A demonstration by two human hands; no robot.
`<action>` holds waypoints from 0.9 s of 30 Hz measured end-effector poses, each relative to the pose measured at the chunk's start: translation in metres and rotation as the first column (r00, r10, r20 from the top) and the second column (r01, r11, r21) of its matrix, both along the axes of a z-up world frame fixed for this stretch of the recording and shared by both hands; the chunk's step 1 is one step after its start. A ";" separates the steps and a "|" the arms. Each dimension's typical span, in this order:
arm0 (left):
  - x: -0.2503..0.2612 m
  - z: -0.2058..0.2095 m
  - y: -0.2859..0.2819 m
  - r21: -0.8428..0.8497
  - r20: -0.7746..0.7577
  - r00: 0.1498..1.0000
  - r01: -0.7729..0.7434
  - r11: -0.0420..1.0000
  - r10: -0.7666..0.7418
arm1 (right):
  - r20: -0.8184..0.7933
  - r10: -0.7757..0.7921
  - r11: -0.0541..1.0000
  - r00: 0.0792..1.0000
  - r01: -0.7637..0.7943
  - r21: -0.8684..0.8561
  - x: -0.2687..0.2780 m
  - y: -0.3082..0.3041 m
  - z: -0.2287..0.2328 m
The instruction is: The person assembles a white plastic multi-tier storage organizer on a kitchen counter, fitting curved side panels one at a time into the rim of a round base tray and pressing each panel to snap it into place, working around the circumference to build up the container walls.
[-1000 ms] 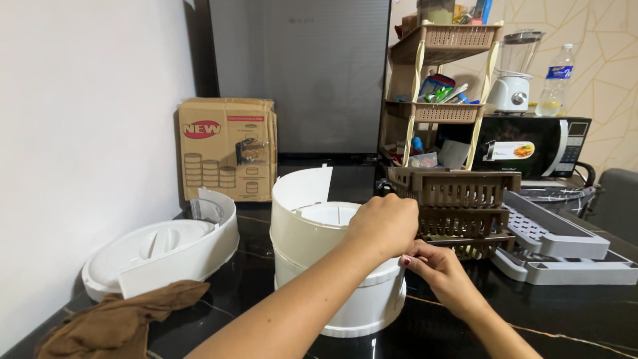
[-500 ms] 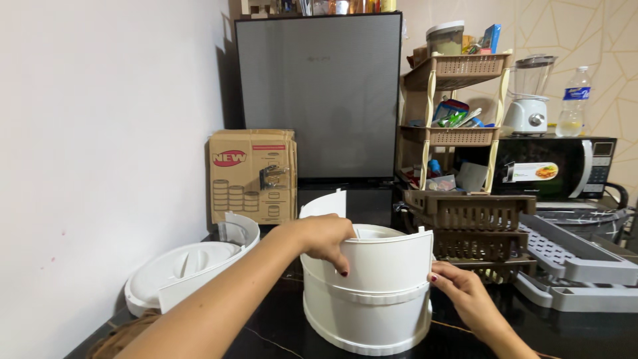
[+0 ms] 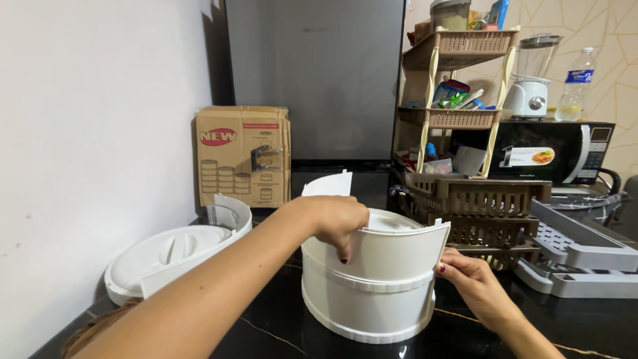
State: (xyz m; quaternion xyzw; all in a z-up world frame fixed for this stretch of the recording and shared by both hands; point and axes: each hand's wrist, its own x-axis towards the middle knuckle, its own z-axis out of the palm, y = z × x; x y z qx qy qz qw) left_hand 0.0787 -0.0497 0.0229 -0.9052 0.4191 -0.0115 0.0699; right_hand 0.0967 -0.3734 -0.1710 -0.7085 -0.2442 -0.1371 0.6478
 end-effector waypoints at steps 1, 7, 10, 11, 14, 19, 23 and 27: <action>-0.001 -0.001 0.000 -0.002 -0.004 1.000 -0.012 1.000 0.012 | 0.006 -0.004 1.000 1.000 0.004 -0.011 -0.001 0.001 0.002; -0.005 -0.002 0.000 0.015 0.029 1.000 -0.010 1.000 0.010 | 0.164 -0.398 0.914 0.903 0.406 -0.016 -0.045 0.021 0.084; -0.004 -0.003 0.002 0.018 0.041 0.999 -0.009 1.000 0.009 | 0.587 -0.427 0.802 0.688 0.588 -0.106 -0.081 0.038 0.172; -0.003 -0.005 0.002 0.021 0.021 1.000 -0.024 1.000 0.023 | 0.709 -0.349 0.794 0.613 0.595 -0.124 -0.088 0.048 0.196; 0.003 -0.006 -0.001 0.000 -0.015 1.000 -0.026 1.000 0.026 | 0.871 -0.285 0.633 0.399 0.761 -0.142 -0.089 0.084 0.229; 0.015 0.005 0.000 0.010 -0.001 0.999 0.042 0.999 -0.042 | 0.606 -0.128 0.494 0.785 0.581 -0.647 -0.036 0.123 0.181; 0.012 -0.001 -0.001 -0.030 -0.047 0.998 0.049 0.998 -0.051 | 0.296 -0.154 0.906 0.943 0.254 -0.340 -0.017 0.074 0.168; 0.006 -0.004 0.005 -0.005 -0.024 0.999 -0.041 0.999 0.041 | 0.231 -0.277 0.961 0.933 0.266 0.079 -0.033 0.045 0.113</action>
